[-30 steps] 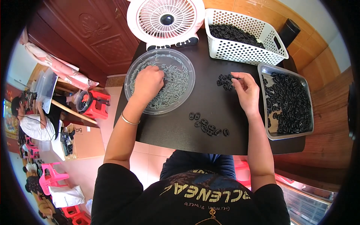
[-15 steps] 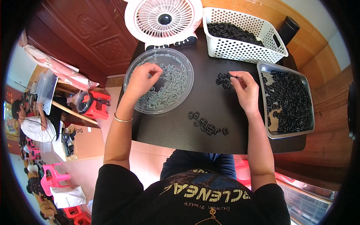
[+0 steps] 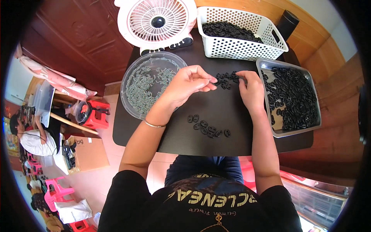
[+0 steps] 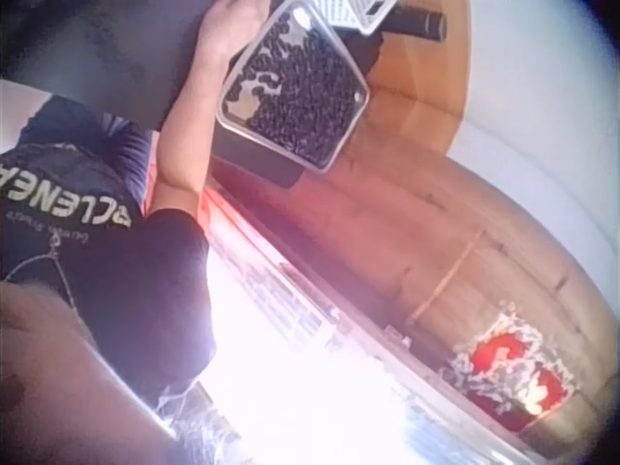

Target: The person assembles small black plastic components by hand on a table.

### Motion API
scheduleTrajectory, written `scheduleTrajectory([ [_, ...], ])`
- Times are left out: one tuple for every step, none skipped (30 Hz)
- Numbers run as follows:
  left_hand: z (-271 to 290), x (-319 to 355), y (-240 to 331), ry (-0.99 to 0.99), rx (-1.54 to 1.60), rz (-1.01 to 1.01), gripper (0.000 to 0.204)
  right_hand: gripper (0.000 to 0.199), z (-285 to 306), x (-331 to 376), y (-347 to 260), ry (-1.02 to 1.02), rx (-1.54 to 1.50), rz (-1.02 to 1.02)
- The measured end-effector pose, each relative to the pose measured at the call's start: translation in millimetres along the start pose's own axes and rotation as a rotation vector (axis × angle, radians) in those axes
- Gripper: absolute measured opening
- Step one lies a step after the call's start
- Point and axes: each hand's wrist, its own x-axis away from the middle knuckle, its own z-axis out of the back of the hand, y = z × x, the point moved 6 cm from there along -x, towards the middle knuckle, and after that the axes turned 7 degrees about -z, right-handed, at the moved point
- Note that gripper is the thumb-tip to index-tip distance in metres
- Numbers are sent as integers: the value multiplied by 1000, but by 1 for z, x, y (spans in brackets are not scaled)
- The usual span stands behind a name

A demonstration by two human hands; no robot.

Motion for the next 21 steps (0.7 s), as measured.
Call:
scheduleTrajectory([
  [0, -1, -4, 0, -1, 0, 2, 18, -3, 3, 0, -52, 68, -53],
  [0, -2, -7, 14, 60, 5, 3, 19, -4, 5, 1, -102, 139, -108],
  [1, -3, -11, 29, 119, 9, 4, 19, -4, 5, 3, -101, 141, -110],
  [2, -4, -14, 28, 121, 11, 4, 20, -5, 4, 6, -110, 152, -91],
  [4, -3, -17, 41, 115, 23, 6, 21, -6, 5, 7, -119, 163, -73],
  [5, -2, -20, 55, 110, 35, 7, 21, -7, 6, 8, -119, 164, -76],
  [5, -1, -21, 53, 111, 38, 7, 20, -10, 7, 7, -144, 155, -35],
  [6, 0, -22, 60, 137, 41, 7, 20, -14, 8, 5, -170, 145, 8],
  [7, 1, -24, 67, 163, 44, 7, 20, -14, 8, 4, -170, 146, 6],
  [9, 2, -26, 66, 164, 46, 7, 19, -15, 8, 0, -185, 123, 31],
  [11, 3, -28, 57, 196, 54, 8, 18, -15, 8, -5, -200, 99, 57],
  [11, 3, -30, 49, 227, 62, 10, 15, -15, 8, -9, -199, 70, 59],
  [12, 4, -32, 50, 228, 62, 10, 15, -16, 9, -10, -200, 71, 59],
  [11, 4, -34, 58, 212, 86, 11, 14, -19, 10, -8, -255, 47, 32],
  [10, 4, -36, 67, 196, 109, 13, 14, -22, 11, -7, -309, 23, 6],
  [9, 5, -35, 66, 197, 110, 13, 14, -24, 11, -6, -310, 24, 4],
  [8, 4, -34, 65, 213, 92, 15, 14, -27, 10, -2, -310, 1, -12],
  [7, 4, -32, 63, 229, 73, 17, 14, -28, 10, 0, -309, -23, -28],
  [6, 4, -32, 62, 230, 74, 17, 14, -28, 11, -1, -309, -21, -29],
  [6, 4, -31, 60, 230, 80, 17, 14, -27, 11, -2, -305, -13, -41],
  [5, 4, -30, 58, 229, 86, 17, 14, -26, 10, -3, -301, -5, -54],
])
